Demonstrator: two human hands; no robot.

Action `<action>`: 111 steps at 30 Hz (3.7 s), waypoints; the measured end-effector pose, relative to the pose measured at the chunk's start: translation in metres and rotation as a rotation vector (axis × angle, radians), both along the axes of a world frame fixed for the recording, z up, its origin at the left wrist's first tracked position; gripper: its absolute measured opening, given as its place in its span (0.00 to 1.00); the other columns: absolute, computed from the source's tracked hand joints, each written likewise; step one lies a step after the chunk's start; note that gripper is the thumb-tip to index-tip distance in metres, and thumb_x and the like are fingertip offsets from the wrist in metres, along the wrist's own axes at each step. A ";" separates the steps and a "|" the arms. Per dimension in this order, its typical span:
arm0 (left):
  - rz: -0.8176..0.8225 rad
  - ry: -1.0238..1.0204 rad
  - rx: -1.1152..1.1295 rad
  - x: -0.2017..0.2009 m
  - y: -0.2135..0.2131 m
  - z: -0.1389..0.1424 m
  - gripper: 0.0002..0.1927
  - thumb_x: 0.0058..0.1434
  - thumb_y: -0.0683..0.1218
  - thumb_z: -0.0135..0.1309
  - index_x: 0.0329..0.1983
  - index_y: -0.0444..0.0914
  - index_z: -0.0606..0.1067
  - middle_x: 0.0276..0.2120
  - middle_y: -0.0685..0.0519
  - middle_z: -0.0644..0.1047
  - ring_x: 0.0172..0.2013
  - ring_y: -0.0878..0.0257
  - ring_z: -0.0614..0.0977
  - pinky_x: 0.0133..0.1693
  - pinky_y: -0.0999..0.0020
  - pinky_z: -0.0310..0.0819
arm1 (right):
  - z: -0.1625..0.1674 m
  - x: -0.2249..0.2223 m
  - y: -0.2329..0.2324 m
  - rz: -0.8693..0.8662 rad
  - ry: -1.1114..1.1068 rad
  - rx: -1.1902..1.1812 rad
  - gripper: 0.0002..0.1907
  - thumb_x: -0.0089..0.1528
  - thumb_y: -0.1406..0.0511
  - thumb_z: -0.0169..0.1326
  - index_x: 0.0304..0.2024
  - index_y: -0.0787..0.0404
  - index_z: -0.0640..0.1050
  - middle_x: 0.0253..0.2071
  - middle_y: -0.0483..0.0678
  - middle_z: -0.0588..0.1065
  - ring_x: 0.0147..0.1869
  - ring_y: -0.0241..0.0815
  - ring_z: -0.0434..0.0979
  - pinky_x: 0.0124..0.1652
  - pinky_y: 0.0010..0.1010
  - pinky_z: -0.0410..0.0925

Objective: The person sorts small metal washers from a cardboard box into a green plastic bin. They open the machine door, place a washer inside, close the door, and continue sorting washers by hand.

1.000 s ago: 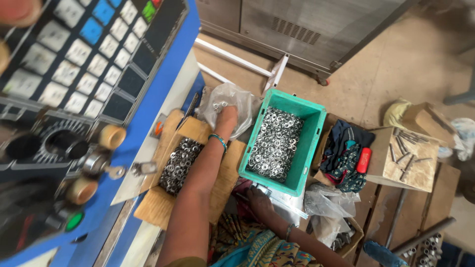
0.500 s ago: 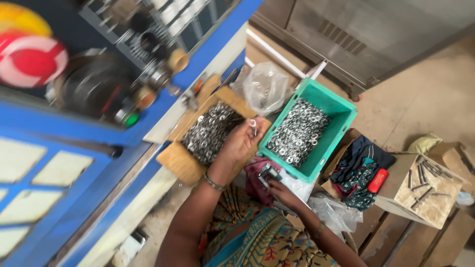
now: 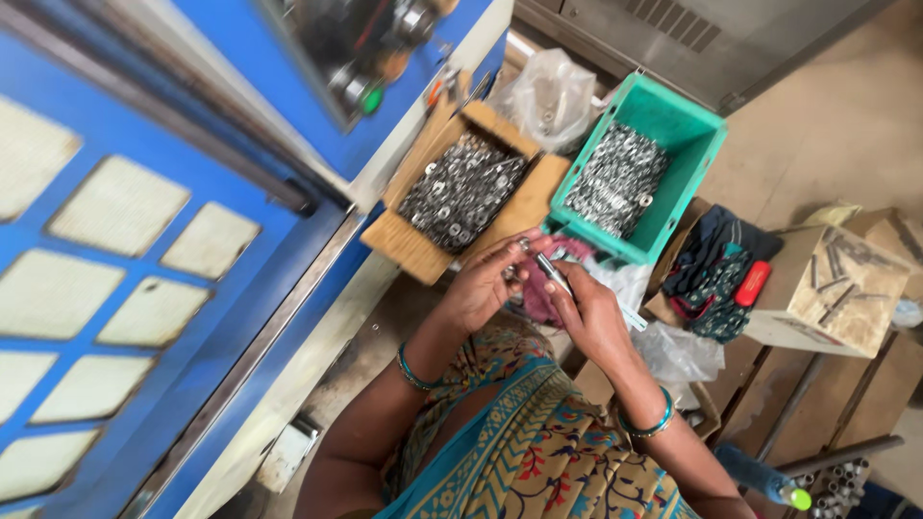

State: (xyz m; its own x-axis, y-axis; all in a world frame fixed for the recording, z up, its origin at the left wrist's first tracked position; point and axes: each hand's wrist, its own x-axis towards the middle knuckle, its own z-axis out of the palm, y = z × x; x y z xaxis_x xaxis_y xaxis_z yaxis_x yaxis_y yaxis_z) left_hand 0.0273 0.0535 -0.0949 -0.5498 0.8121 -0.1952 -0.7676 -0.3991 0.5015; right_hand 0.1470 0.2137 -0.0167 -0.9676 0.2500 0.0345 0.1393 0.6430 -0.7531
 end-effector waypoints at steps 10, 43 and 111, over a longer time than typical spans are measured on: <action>-0.131 0.061 0.036 0.053 -0.080 0.009 0.21 0.75 0.43 0.47 0.68 0.34 0.69 0.63 0.49 0.75 0.39 0.73 0.74 0.37 0.79 0.66 | 0.010 0.054 -0.098 -0.050 0.068 0.137 0.16 0.66 0.61 0.55 0.52 0.63 0.74 0.40 0.61 0.78 0.41 0.63 0.80 0.37 0.46 0.72; 0.003 0.201 0.035 0.079 -0.014 -0.009 0.20 0.67 0.45 0.60 0.60 0.32 0.75 0.37 0.58 0.77 0.34 0.72 0.75 0.37 0.76 0.70 | -0.016 0.069 0.003 0.181 -0.063 -0.348 0.13 0.71 0.61 0.49 0.48 0.63 0.79 0.32 0.51 0.75 0.35 0.37 0.71 0.36 0.29 0.66; 0.001 0.648 -0.046 0.033 -0.166 0.008 0.12 0.71 0.40 0.54 0.55 0.35 0.79 0.42 0.58 0.75 0.31 0.74 0.71 0.34 0.77 0.67 | -0.013 0.043 -0.163 0.034 -0.081 -0.200 0.15 0.67 0.58 0.53 0.46 0.64 0.77 0.24 0.46 0.74 0.26 0.35 0.73 0.30 0.29 0.67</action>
